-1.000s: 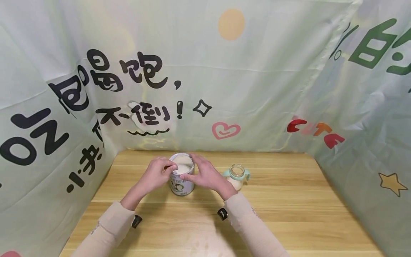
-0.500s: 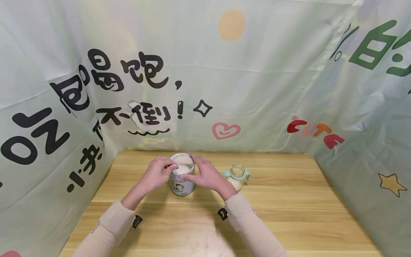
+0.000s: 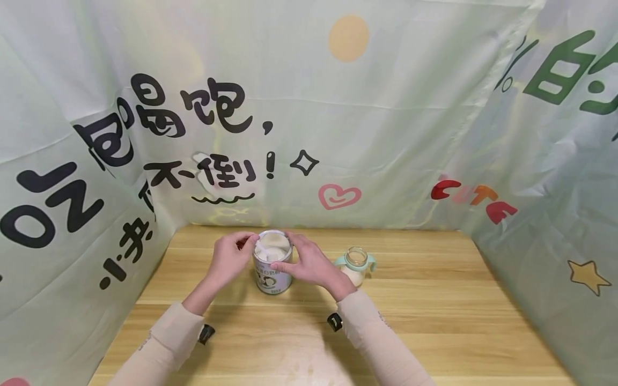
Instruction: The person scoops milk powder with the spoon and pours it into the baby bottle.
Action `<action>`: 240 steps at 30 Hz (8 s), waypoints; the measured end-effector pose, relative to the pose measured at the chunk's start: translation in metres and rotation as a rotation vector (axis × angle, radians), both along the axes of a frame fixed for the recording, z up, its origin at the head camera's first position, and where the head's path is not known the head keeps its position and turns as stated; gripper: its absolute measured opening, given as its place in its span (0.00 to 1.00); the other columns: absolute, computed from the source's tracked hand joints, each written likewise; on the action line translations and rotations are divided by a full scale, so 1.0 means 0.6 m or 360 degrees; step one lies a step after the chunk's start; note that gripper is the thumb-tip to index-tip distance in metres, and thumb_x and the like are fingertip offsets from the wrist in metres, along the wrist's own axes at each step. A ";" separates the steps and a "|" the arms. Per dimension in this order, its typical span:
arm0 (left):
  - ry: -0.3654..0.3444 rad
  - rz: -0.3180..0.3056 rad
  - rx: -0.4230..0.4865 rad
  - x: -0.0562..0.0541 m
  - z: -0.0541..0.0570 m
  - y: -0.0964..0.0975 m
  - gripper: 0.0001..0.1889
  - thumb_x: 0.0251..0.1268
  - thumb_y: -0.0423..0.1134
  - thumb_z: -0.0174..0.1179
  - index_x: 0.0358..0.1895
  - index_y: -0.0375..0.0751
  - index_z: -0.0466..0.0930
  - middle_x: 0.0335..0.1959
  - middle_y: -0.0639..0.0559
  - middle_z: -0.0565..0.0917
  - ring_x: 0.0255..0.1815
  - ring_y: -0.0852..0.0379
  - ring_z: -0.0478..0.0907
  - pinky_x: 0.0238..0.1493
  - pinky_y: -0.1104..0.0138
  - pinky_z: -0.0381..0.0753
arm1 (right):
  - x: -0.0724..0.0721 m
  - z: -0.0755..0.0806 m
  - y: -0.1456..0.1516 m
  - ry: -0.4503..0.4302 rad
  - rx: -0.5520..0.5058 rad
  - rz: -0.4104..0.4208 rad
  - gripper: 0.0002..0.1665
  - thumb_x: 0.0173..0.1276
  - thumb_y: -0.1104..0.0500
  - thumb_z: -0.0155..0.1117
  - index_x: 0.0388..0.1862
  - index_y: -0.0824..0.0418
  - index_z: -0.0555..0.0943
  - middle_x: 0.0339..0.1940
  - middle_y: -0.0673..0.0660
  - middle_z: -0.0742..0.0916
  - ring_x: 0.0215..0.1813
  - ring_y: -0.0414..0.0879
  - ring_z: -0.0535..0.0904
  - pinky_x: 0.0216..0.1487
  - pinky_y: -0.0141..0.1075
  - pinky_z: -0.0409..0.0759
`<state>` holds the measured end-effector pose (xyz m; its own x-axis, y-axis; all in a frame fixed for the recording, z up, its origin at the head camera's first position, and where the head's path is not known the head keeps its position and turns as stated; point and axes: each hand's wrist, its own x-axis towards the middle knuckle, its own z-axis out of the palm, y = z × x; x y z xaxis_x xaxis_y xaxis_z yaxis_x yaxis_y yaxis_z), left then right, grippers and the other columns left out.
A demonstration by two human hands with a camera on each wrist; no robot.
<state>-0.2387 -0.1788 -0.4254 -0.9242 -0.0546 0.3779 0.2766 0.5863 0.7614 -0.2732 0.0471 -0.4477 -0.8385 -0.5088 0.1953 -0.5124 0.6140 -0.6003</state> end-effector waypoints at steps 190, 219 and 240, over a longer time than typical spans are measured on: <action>-0.0322 -0.0493 0.0300 -0.049 -0.016 0.242 0.10 0.76 0.35 0.62 0.51 0.41 0.92 0.42 0.46 0.92 0.37 0.61 0.82 0.37 0.71 0.80 | 0.030 -0.038 0.261 0.0120 -0.0016 -0.0481 0.33 0.71 0.48 0.74 0.67 0.64 0.79 0.58 0.63 0.88 0.59 0.56 0.84 0.61 0.54 0.83; -0.0248 -0.0527 0.0222 -0.045 -0.021 0.242 0.11 0.74 0.34 0.61 0.49 0.42 0.93 0.44 0.47 0.93 0.43 0.58 0.86 0.43 0.67 0.83 | 0.032 -0.038 0.259 0.0114 -0.0030 -0.0493 0.32 0.71 0.49 0.74 0.66 0.65 0.80 0.59 0.63 0.87 0.61 0.57 0.84 0.63 0.54 0.82; -0.0261 -0.0556 0.0159 -0.045 -0.021 0.239 0.11 0.75 0.34 0.61 0.49 0.42 0.93 0.41 0.47 0.93 0.33 0.61 0.79 0.33 0.70 0.76 | 0.030 -0.039 0.258 0.0137 -0.0015 -0.0491 0.26 0.71 0.50 0.75 0.61 0.60 0.82 0.50 0.57 0.88 0.50 0.49 0.83 0.52 0.48 0.82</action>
